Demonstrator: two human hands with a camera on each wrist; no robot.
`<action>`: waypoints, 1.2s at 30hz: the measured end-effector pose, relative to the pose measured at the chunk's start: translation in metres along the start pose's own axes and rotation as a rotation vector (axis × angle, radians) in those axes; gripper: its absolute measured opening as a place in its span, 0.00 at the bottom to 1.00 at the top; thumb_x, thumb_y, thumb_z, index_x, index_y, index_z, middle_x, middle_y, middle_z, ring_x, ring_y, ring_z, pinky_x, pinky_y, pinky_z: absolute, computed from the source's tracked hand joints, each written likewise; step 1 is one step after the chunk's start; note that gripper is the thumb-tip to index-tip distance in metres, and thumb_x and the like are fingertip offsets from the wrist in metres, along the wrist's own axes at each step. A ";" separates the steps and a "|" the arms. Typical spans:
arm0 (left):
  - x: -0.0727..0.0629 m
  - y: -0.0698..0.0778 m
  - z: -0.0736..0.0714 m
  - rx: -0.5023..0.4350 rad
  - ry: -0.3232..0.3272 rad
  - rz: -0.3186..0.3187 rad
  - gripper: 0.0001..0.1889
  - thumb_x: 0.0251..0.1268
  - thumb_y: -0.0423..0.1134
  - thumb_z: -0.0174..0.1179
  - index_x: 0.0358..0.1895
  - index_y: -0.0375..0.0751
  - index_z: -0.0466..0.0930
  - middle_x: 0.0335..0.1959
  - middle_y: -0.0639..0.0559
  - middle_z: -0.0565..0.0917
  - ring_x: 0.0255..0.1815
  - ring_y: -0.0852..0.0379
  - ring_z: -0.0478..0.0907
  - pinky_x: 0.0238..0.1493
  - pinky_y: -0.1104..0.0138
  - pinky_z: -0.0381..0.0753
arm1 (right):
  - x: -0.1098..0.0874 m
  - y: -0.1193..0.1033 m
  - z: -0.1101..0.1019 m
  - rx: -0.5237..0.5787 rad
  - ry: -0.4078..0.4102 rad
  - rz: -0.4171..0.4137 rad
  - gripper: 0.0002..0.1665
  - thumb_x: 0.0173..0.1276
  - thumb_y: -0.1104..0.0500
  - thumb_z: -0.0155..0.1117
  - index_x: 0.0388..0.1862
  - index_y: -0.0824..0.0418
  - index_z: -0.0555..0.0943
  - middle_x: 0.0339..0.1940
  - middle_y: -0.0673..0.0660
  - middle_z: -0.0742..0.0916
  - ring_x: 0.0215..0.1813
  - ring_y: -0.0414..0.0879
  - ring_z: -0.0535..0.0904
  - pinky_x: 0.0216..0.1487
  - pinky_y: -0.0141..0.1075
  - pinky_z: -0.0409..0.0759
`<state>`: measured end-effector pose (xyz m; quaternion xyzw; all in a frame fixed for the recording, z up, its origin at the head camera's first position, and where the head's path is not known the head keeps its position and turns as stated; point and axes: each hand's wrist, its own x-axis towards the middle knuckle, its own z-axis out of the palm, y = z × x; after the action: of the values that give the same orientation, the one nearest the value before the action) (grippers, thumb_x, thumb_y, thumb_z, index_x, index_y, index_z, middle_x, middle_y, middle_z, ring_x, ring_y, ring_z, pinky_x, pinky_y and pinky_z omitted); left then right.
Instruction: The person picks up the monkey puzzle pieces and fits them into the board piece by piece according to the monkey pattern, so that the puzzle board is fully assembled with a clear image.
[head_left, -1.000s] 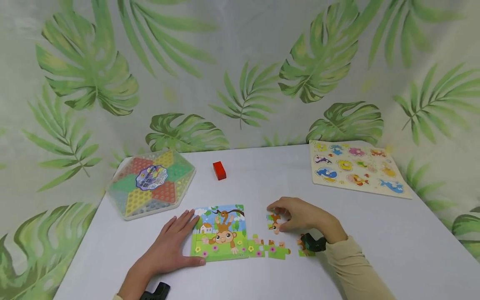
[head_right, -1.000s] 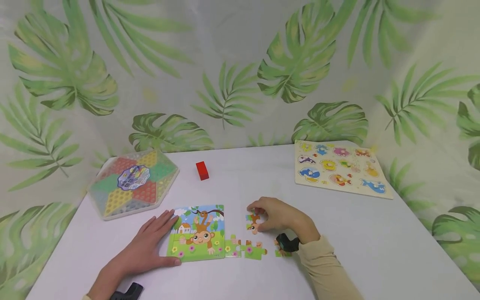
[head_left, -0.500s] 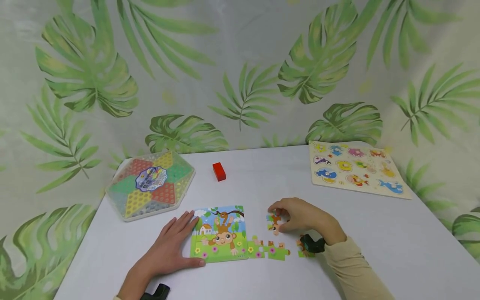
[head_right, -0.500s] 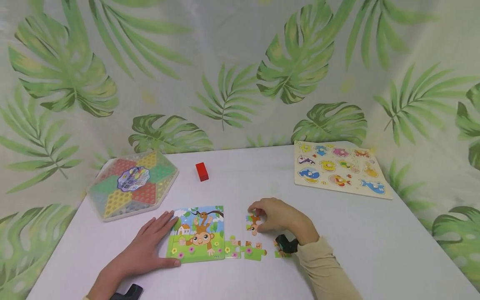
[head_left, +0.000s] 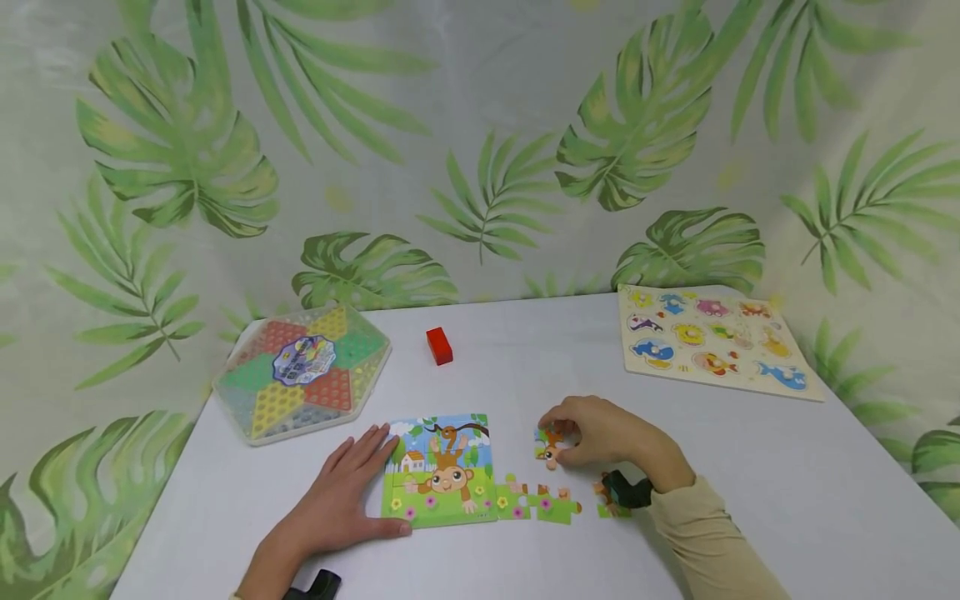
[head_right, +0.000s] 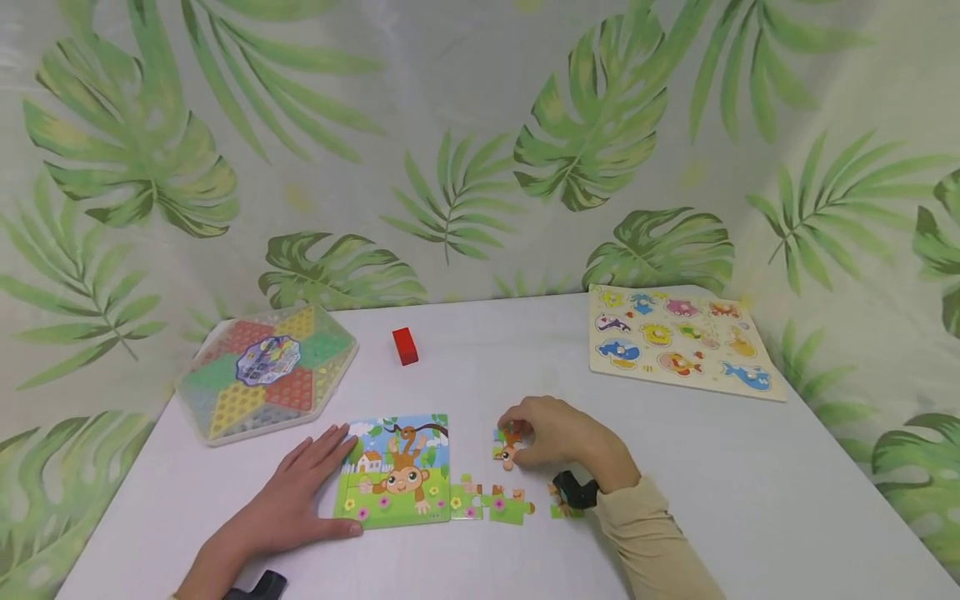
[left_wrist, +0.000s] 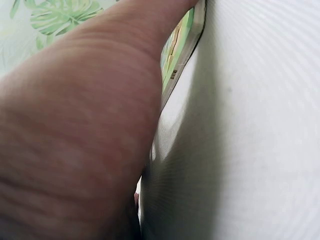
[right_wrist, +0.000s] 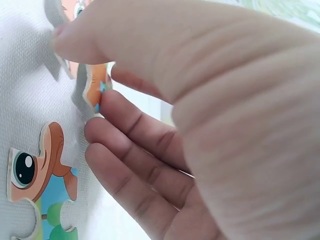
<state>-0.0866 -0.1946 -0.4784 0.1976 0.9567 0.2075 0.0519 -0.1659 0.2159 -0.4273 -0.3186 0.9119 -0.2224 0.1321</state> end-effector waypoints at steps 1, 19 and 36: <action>0.000 0.000 0.000 0.000 -0.002 0.000 0.65 0.44 0.84 0.63 0.83 0.46 0.57 0.86 0.49 0.52 0.86 0.46 0.46 0.83 0.47 0.44 | 0.000 0.000 0.000 0.001 0.003 -0.003 0.24 0.61 0.55 0.79 0.57 0.56 0.86 0.41 0.46 0.85 0.42 0.40 0.78 0.44 0.34 0.79; 0.002 -0.002 0.000 -0.004 -0.013 -0.007 0.65 0.44 0.84 0.63 0.83 0.48 0.56 0.86 0.50 0.50 0.86 0.46 0.45 0.83 0.46 0.43 | 0.004 -0.007 -0.001 -0.012 0.050 -0.024 0.25 0.63 0.54 0.77 0.59 0.56 0.86 0.44 0.46 0.84 0.44 0.41 0.78 0.47 0.35 0.80; 0.001 -0.002 -0.002 -0.006 -0.001 0.002 0.65 0.44 0.83 0.64 0.83 0.47 0.57 0.86 0.49 0.52 0.86 0.46 0.46 0.83 0.46 0.45 | 0.015 -0.026 -0.007 0.061 0.055 -0.115 0.23 0.67 0.59 0.72 0.61 0.58 0.84 0.47 0.48 0.83 0.48 0.48 0.81 0.52 0.45 0.85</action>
<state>-0.0885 -0.1961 -0.4775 0.1986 0.9558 0.2102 0.0525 -0.1664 0.1905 -0.4102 -0.3600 0.8882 -0.2659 0.1038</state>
